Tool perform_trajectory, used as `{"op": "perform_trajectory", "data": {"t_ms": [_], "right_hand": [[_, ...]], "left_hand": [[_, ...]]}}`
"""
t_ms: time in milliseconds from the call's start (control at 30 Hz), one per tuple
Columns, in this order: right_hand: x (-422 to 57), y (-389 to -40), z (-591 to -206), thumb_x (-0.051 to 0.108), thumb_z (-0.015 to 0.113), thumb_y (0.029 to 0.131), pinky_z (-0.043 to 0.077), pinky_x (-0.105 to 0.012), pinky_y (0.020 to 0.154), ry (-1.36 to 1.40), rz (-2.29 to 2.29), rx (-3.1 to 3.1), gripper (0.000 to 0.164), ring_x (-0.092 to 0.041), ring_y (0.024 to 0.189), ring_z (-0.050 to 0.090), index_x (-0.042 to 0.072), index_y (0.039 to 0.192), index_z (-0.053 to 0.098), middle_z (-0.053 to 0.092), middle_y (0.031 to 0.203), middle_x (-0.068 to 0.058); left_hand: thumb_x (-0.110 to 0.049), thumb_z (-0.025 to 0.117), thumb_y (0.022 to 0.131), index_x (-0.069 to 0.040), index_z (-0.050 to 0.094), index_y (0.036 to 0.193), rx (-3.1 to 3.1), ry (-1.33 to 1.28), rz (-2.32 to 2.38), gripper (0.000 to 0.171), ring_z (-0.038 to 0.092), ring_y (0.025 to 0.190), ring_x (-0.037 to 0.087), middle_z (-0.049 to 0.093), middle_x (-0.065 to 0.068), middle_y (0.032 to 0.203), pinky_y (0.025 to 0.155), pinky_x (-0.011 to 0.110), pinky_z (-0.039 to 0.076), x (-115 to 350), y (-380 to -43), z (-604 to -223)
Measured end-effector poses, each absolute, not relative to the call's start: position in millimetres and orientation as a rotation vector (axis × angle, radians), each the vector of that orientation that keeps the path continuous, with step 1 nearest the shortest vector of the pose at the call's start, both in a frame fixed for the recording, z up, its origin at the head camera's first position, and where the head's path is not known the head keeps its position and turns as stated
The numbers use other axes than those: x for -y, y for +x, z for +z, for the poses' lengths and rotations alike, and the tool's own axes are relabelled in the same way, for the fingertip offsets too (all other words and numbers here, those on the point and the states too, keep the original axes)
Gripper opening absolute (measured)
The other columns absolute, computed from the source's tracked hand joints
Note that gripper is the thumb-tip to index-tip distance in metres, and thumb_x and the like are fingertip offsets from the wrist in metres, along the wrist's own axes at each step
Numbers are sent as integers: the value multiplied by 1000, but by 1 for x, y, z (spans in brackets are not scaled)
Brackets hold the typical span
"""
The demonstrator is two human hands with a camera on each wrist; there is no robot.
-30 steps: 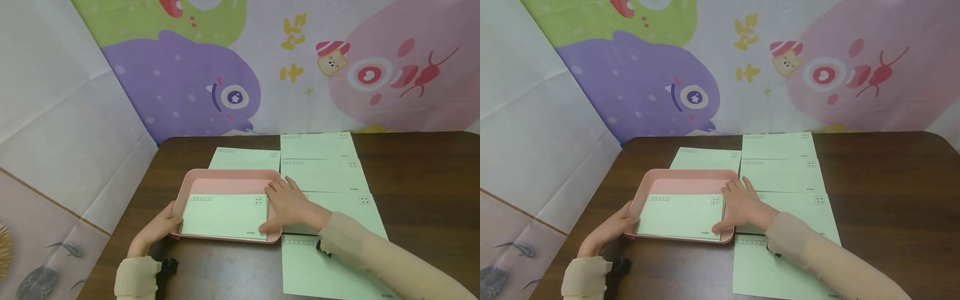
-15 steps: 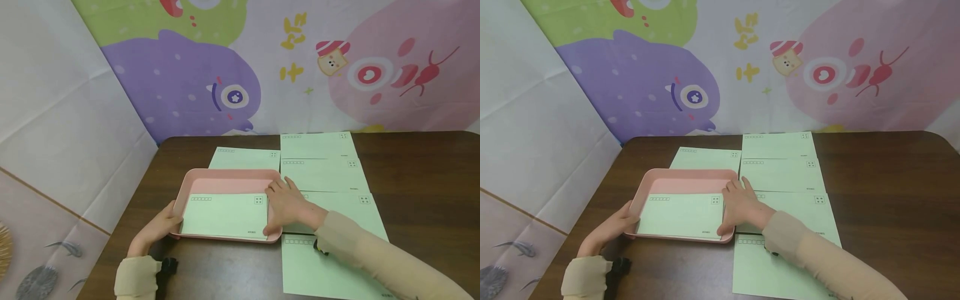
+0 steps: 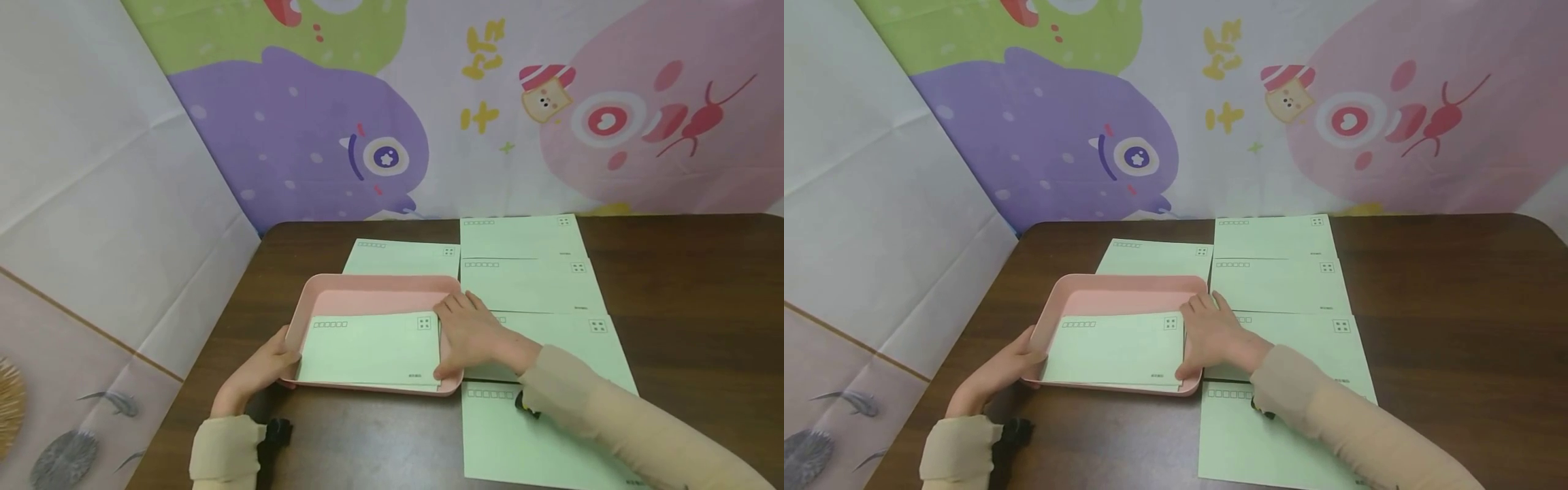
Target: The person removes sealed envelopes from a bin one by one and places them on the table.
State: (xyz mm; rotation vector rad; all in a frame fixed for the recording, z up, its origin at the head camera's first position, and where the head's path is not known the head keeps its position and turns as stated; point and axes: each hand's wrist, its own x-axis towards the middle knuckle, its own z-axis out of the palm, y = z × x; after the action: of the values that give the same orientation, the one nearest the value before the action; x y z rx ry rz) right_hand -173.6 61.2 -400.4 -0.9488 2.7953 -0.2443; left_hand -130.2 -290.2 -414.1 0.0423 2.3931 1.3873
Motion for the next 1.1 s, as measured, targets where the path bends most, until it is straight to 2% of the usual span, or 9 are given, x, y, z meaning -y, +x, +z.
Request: {"op": "perform_trajectory", "data": {"t_ms": [167,367,667,833,900,967,1000,1067,1100], "right_hand": [[-61,-173,-402,54,75,56,16,-50,107,-939,-353,-2804,96,-29,123,31,2,128,37,43,125,-11],[-59,-169,-401,43,80,56,3,-54,108,-906,-542,-2800,94,-32,122,31,4,126,32,41,122,-12],[-53,-160,-399,23,83,60,-3,-55,107,-937,-764,-2762,84,-27,119,37,0,121,30,39,124,-15],[-50,-156,-396,14,75,68,2,-54,108,-1019,-808,-2735,74,-24,107,50,-2,122,27,50,116,-16],[-50,-154,-394,11,71,71,18,-47,107,-1033,-833,-2699,73,-21,101,51,-1,125,23,55,106,-13],[-51,-152,-393,8,66,75,39,-34,92,-1035,-854,-2653,73,-15,80,54,2,129,18,57,90,-9],[-52,-151,-393,7,64,76,44,-28,77,-1030,-863,-2630,73,-12,68,52,3,130,16,57,81,-8],[-52,-150,-393,6,60,79,37,-21,49,-1008,-887,-2591,72,-6,51,43,6,132,12,55,74,-7],[-52,-149,-393,5,58,80,32,-19,42,-1009,-902,-2577,70,-3,42,35,7,132,11,55,76,-8]], "left_hand": [[-7,40,94,5,21,134,-2396,40,1389,45,55,85,23,46,26,113,61,38,51,290,-130,-414],[-7,41,94,5,21,134,-2413,43,1370,47,54,91,26,45,26,115,61,37,51,290,-129,-413],[-7,42,93,6,19,136,-2414,39,1360,50,53,93,29,41,28,120,60,37,52,290,-130,-414],[-5,42,92,6,17,137,-2427,57,1359,53,50,99,32,38,29,123,59,37,51,290,-130,-415],[-5,42,92,6,18,136,-2425,63,1365,52,51,97,30,40,28,121,59,37,51,289,-130,-415],[-5,42,92,6,19,136,-2424,61,1368,51,52,94,29,42,28,118,59,37,51,289,-130,-414],[-5,42,92,6,19,135,-2422,59,1370,51,52,93,29,42,27,118,59,37,51,288,-129,-414],[-4,42,92,6,19,136,-2423,52,1367,51,52,94,29,42,28,119,59,37,51,288,-130,-413],[-4,42,92,6,18,136,-2424,48,1365,52,52,95,30,41,28,120,58,37,51,288,-129,-413]]}}
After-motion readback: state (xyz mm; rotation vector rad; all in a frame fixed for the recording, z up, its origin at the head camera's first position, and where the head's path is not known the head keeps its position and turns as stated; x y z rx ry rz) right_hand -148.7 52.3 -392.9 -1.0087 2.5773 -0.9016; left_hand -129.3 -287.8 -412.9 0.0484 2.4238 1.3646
